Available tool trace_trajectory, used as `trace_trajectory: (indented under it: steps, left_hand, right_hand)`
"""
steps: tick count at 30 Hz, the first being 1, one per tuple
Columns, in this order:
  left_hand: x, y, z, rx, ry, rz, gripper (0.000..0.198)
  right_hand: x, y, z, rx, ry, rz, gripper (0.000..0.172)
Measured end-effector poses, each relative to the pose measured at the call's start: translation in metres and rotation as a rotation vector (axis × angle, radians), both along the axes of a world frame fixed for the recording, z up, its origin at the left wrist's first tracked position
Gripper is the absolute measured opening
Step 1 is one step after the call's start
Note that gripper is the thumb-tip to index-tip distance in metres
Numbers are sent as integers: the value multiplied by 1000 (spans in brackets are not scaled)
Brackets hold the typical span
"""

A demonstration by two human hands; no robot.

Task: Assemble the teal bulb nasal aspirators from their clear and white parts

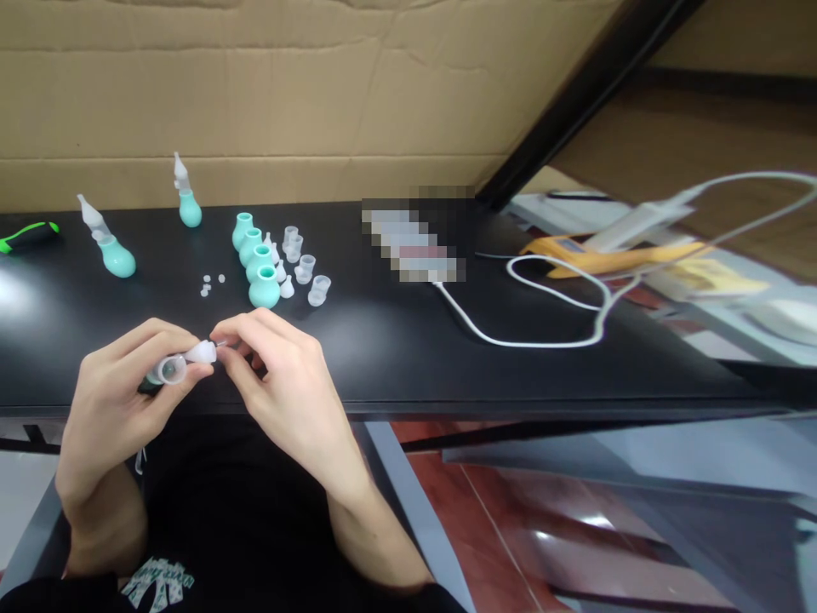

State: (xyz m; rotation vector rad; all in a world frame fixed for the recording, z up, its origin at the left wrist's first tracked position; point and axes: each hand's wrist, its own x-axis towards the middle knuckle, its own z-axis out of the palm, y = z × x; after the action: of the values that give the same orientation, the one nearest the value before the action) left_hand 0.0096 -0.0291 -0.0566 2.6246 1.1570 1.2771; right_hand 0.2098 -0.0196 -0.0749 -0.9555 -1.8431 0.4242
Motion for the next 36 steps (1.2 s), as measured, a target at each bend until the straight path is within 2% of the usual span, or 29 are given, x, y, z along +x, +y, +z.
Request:
trace_trajectory:
  steps: [5, 9, 19, 36]
  left_hand:
    - [0, -2, 0, -12, -108, 79, 12]
    - [-1, -2, -2, -27, -145, 105, 14]
    - [1, -3, -2, -18, -118, 96, 15]
    - [2, -3, -6, 31, 29, 140, 12]
  right_hand:
    - [-2, -1, -3, 97, -53, -42, 15]
    - [-4, 0, -7, 111, -74, -34, 15]
    - [-7, -1, -11, 139, -258, -55, 23]
    - [-6, -1, -9, 95, -231, -59, 25]
